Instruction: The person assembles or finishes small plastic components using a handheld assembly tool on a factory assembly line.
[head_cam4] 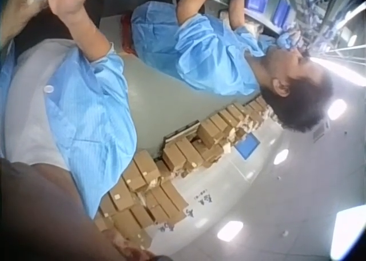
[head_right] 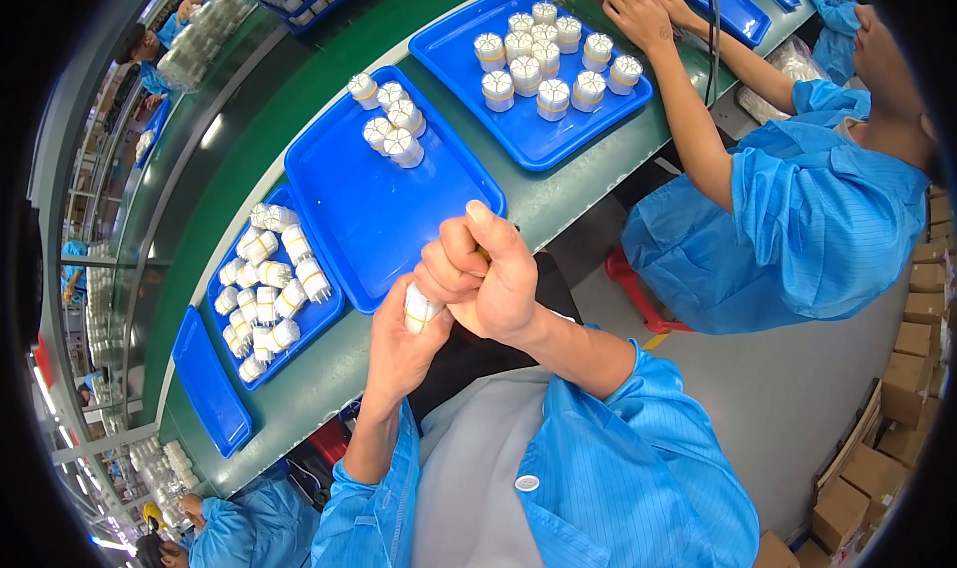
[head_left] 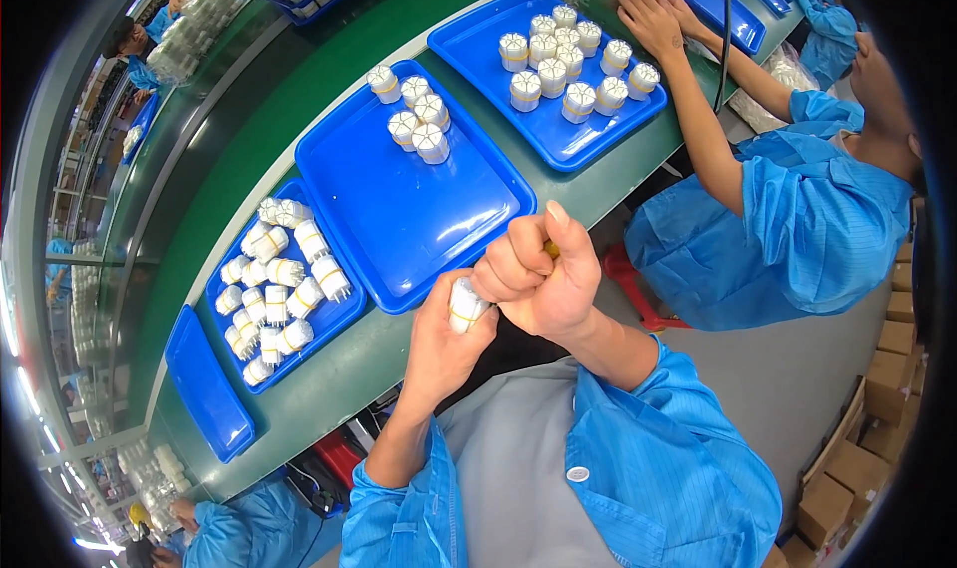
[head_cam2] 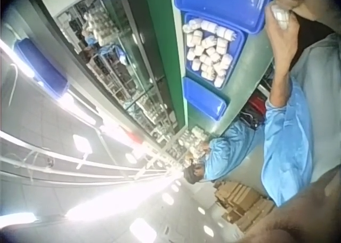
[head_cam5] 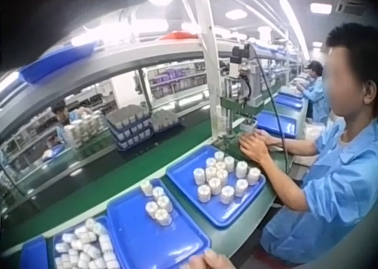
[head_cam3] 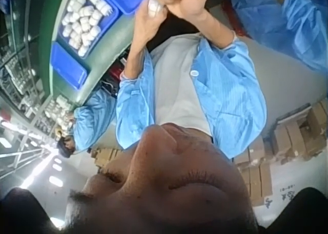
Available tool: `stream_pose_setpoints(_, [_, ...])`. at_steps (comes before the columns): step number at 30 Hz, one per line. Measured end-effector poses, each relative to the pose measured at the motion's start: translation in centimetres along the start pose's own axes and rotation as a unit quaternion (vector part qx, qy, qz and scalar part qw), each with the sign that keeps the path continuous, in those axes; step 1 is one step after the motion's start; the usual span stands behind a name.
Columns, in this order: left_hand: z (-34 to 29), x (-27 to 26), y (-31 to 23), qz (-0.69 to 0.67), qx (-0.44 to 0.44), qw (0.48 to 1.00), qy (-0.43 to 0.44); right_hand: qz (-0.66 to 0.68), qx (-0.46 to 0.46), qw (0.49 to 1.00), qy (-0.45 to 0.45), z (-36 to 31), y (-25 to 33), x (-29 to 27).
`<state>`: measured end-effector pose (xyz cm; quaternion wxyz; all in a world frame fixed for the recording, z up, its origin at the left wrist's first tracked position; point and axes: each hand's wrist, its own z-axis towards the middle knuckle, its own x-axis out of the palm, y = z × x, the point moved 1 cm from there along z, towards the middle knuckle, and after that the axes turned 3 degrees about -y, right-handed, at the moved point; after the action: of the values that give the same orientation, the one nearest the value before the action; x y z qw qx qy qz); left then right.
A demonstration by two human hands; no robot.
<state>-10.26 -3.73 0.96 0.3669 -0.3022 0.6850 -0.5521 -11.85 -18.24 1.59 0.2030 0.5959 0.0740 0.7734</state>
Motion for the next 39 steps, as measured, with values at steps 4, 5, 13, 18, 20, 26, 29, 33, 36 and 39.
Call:
stream_pose_setpoints(4, [-0.6, -0.3, -0.6, -0.203, -0.099, 0.973, 0.045, 0.103, -0.030, 0.994, -0.031, 0.1, 0.9, 0.7])
stream_pose_setpoints(5, [-0.5, -0.4, -0.4, -0.203, -0.099, 0.973, 0.044, 0.095, -0.057, 0.994, -0.010, 0.0, 1.2, 0.3])
stream_pose_setpoints(13, [-0.8, -0.1, -0.9, -0.383, -0.065, 0.919, 0.075, -0.015, -0.122, 0.990, 0.066, -1.1, 2.2, 1.5])
stream_pose_setpoints(18, [-1.2, 0.0, -1.1, -0.317, -0.056, 0.944, 0.074, 0.005, -0.120, 0.988, 0.100, -1.2, 1.6, 1.6])
stream_pose_setpoints(20, [-1.2, 0.0, -1.3, -0.296, -0.065, 0.950, 0.070, -0.002, -0.119, 0.987, 0.103, -1.1, 1.5, 1.6])
stream_pose_setpoints(26, [-1.3, 0.0, -1.0, -0.261, -0.075, 0.961, 0.053, -0.018, -0.119, 0.987, 0.105, -1.0, 1.0, 1.4])
stream_pose_setpoints(29, [-1.2, 0.1, -0.8, -0.203, -0.058, 0.977, 0.025, -0.033, -0.111, 0.989, 0.090, -1.1, 0.7, 1.1])
stream_pose_setpoints(33, [-1.3, 0.2, -0.9, -0.123, -0.051, 0.991, 0.008, -0.002, -0.083, 0.995, 0.049, -1.3, 0.3, 0.7])
stream_pose_setpoints(36, [-0.8, 0.3, -0.8, -0.061, -0.008, 0.998, 0.013, 0.012, -0.016, 0.999, 0.035, -0.7, 0.6, 0.2])
stream_pose_setpoints(39, [-0.4, 0.2, 0.2, -0.062, -0.024, 0.997, 0.026, 0.005, 0.017, 1.000, -0.009, -0.2, 0.8, 0.4])
